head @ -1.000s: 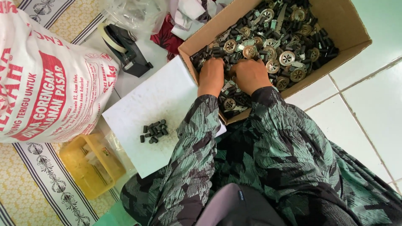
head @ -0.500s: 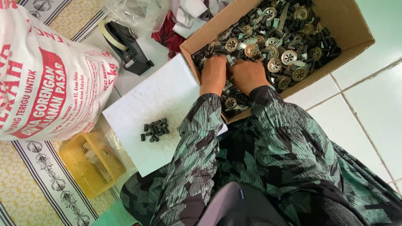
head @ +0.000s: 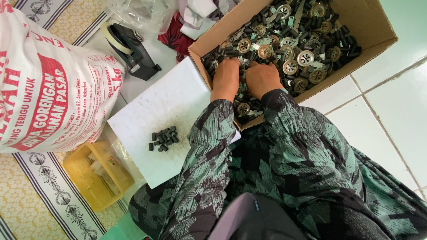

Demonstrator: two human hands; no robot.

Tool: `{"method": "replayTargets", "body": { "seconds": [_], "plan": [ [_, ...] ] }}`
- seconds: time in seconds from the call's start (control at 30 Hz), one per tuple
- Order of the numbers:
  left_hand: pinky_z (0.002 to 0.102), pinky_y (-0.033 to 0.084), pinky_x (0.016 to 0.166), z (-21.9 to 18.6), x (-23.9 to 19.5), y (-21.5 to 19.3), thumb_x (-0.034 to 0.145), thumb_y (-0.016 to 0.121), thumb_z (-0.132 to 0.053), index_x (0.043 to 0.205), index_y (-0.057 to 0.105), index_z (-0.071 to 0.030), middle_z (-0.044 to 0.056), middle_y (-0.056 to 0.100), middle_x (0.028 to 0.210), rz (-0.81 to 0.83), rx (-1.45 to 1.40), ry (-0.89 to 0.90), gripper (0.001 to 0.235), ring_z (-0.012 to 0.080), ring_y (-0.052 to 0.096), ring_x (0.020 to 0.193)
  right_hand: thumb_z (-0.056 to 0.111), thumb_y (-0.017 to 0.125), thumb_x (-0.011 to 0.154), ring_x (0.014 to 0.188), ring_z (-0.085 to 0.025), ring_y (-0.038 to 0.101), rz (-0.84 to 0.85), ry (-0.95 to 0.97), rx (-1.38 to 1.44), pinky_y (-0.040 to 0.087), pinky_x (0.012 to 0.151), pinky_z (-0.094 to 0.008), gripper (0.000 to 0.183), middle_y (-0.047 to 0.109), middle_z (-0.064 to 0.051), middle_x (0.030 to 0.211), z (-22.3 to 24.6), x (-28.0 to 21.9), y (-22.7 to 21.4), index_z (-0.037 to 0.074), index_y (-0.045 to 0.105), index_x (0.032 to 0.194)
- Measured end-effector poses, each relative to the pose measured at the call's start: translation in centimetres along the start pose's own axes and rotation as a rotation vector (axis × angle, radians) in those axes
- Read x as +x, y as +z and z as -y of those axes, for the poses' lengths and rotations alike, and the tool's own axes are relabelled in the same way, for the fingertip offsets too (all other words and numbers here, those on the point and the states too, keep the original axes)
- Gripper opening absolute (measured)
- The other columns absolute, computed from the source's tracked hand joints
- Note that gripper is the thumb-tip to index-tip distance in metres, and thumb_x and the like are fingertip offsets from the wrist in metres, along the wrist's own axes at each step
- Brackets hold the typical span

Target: The person sits on the floor and sorts small black cylindrical parts from a cardboard box filled with mixed hardware. They pick parts from the box, place them on a white sheet, and then transfer them into a clear plastic bag.

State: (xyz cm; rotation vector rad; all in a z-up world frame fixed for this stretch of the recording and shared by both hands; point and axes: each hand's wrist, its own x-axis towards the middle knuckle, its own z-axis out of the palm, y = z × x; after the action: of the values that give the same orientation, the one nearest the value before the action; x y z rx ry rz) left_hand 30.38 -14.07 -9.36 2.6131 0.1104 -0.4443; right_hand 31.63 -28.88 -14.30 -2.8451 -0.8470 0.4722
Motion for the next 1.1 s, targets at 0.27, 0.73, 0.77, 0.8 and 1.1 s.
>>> {"method": "replayTargets", "body": {
  "seconds": [0.27, 0.73, 0.77, 0.8, 1.1],
  "plan": [
    [0.053, 0.066, 0.085, -1.2, -1.3, -1.9, 0.099, 0.057, 0.010, 0.124, 0.062, 0.005, 0.039, 0.050, 0.140, -0.019, -0.104, 0.007, 0.026, 0.0454, 0.067, 0.115, 0.022, 0.069, 0.092, 0.086, -0.034, 0.068, -0.017, 0.011, -0.017, 0.044, 0.086, -0.051, 0.010, 0.072, -0.007, 0.092, -0.1, -0.2, -0.3, 0.015, 0.074, 0.088],
    [0.043, 0.064, 0.081, -2.6, -2.0, -3.8, 0.100, 0.066, -0.015, 0.103, 0.062, 0.000, 0.021, 0.063, 0.104, -0.160, -0.193, 0.095, 0.016, 0.0377, 0.069, 0.104, 0.017, 0.070, 0.091, 0.085, -0.034, 0.069, -0.073, -0.054, -0.059, 0.044, 0.080, -0.049, 0.012, 0.074, -0.008, 0.105, 1.3, -1.2, -2.6, 0.011, 0.077, 0.098],
    [0.042, 0.063, 0.080, -2.6, -1.9, -3.8, 0.099, 0.068, -0.019, 0.101, 0.060, -0.001, 0.020, 0.063, 0.102, -0.176, -0.181, 0.094, 0.020, 0.0361, 0.069, 0.102, 0.017, 0.069, 0.090, 0.081, -0.033, 0.069, -0.059, -0.047, -0.083, 0.042, 0.076, -0.047, 0.010, 0.074, -0.007, 0.099, 1.3, -1.2, -2.7, 0.012, 0.077, 0.093],
    [0.041, 0.063, 0.079, -2.7, -1.9, -3.7, 0.098, 0.070, -0.022, 0.100, 0.058, -0.002, 0.019, 0.063, 0.100, -0.191, -0.169, 0.093, 0.023, 0.0345, 0.070, 0.099, 0.017, 0.069, 0.089, 0.077, -0.032, 0.069, -0.046, -0.040, -0.107, 0.041, 0.072, -0.045, 0.010, 0.074, -0.005, 0.094, 1.4, -1.2, -2.8, 0.013, 0.078, 0.088],
    [0.044, 0.062, 0.082, -3.3, -2.0, -4.4, 0.103, 0.059, -0.028, 0.107, 0.062, -0.002, 0.018, 0.065, 0.104, -0.230, -0.274, 0.061, 0.026, 0.0356, 0.069, 0.103, 0.023, 0.071, 0.092, 0.056, -0.031, 0.062, 0.016, -0.065, 0.242, 0.052, 0.062, -0.043, 0.025, 0.066, -0.008, 0.063, 1.4, -1.8, -6.7, 0.009, 0.071, 0.071]
  ]
}}
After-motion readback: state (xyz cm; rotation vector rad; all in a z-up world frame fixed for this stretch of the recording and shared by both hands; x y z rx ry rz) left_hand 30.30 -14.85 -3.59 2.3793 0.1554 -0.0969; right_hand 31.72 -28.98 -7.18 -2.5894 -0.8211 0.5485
